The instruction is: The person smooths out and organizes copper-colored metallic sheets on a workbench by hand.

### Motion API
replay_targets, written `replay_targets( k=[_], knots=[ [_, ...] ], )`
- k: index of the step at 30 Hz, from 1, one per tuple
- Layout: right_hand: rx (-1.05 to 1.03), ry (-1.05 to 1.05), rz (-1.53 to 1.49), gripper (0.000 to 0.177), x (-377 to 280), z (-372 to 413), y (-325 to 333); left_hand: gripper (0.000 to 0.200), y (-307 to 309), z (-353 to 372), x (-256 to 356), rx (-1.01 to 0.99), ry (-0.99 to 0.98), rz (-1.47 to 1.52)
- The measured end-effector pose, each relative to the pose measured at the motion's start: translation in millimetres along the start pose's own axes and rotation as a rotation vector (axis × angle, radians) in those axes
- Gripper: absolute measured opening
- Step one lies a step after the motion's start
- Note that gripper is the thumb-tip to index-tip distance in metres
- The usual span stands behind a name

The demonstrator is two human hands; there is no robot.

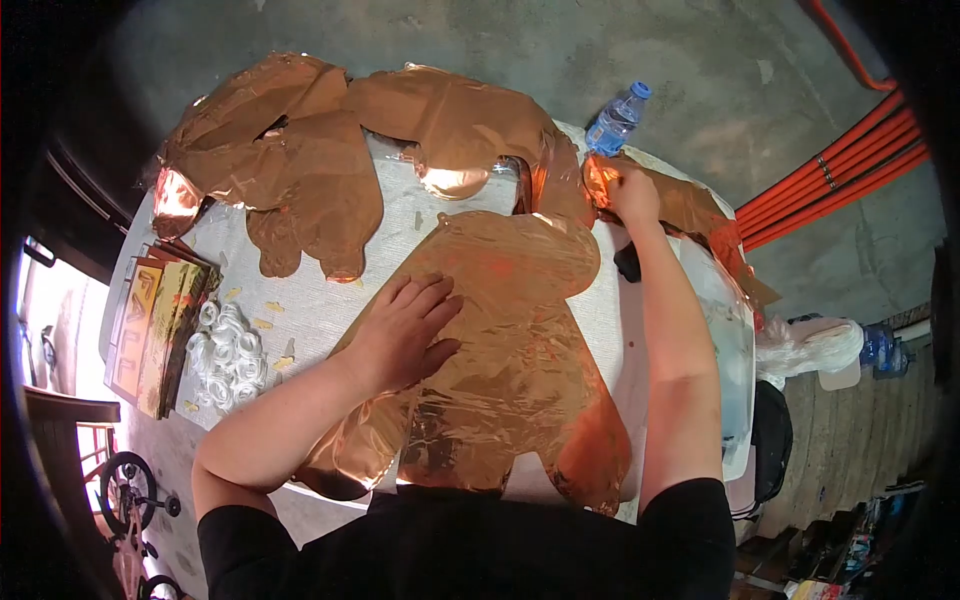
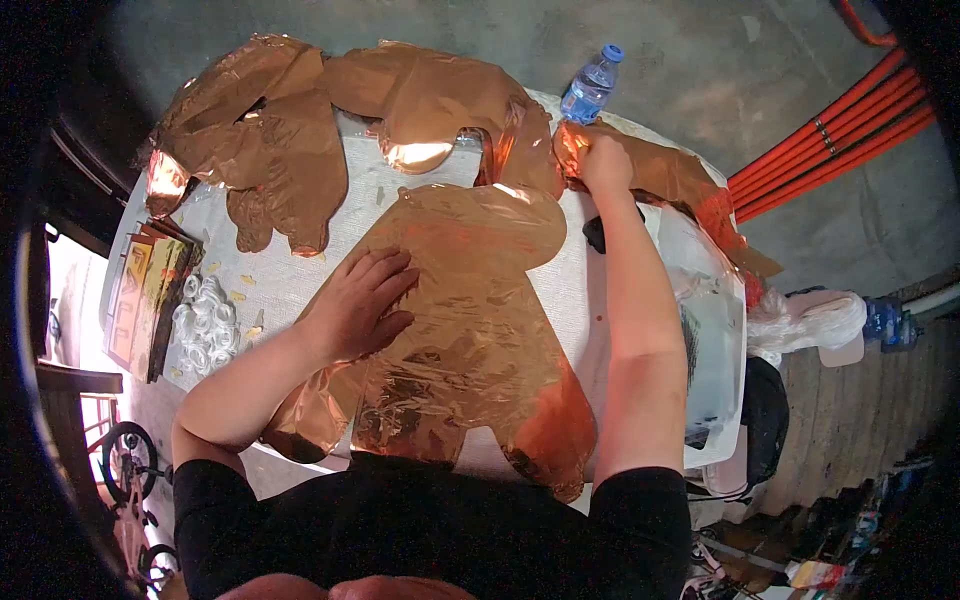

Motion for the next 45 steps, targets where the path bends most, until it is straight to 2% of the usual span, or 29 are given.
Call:
replay_targets(
  k=[2,4,7,9,16,19,21,22,24,25,27,30,37,39,43,45],
  knots=[
    [0.019,-0.203,-0.181,0.02,24,-1,4,0.046,1,1,0,0.005,0.002,0.002],
    [-0.02,-0.214,-0.233,0.023,32,-2,-4,0.046,1,0,1,-0.011,0.001,-0.015],
    [0.073,-0.11,-0.279,0.024,24,4,1,0.045,0,1,0,0.002,0.006,-0.018],
    [-0.029,-0.149,-0.227,0.027,19,8,-10,0.045,-1,2,0,0.005,0.006,-0.022],
    [0.048,0.045,0.003,0.03,-24,10,3,0.05,-4,1,-1,-0.048,0.019,0.002],
    [-0.072,0.009,0.113,0.026,-30,-2,-4,0.05,-3,1,-1,-0.04,0.018,0.0],
    [-0.222,-0.041,0.204,0.026,-28,-5,-12,0.05,-3,1,-2,-0.04,0.021,0.008],
    [-0.224,-0.042,0.205,0.026,-27,-8,-14,0.05,-3,1,-2,-0.039,0.02,0.016],
    [-0.229,-0.139,0.143,0.026,-16,-12,-16,0.05,-3,1,-2,-0.034,0.016,0.015],
    [-0.228,-0.138,0.144,0.026,-11,-13,-20,0.049,-3,1,-2,-0.03,0.013,0.011],
    [-0.135,-0.174,-0.039,0.028,-3,-12,-24,0.049,-3,1,-2,-0.027,0.013,0.01],
    [-0.104,-0.218,-0.08,0.033,4,-8,-31,0.049,-3,1,-3,-0.025,0.01,0.014],
    [-0.055,-0.248,-0.148,0.039,6,-10,-27,0.05,-2,1,-2,-0.022,0.004,0.014],
    [-0.113,-0.273,-0.089,0.046,9,-10,-30,0.05,-1,1,-1,-0.022,0.005,0.011],
    [-0.047,-0.211,-0.181,0.051,13,-14,-25,0.049,-3,1,-2,-0.026,0.013,0.005],
    [-0.026,-0.337,-0.318,0.049,27,-15,-26,0.049,-3,1,-1,-0.024,0.013,-0.001]
  ],
)
Point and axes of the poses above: each hand's wrist, its own z-axis away from the middle knuckle, its own y-axis out of the back of the hand, x = y × z, the point moved 9 cm from there along -z, towards the middle knuckle, and after that the axes turned 1 degree about -z, right-handed, at the moved point
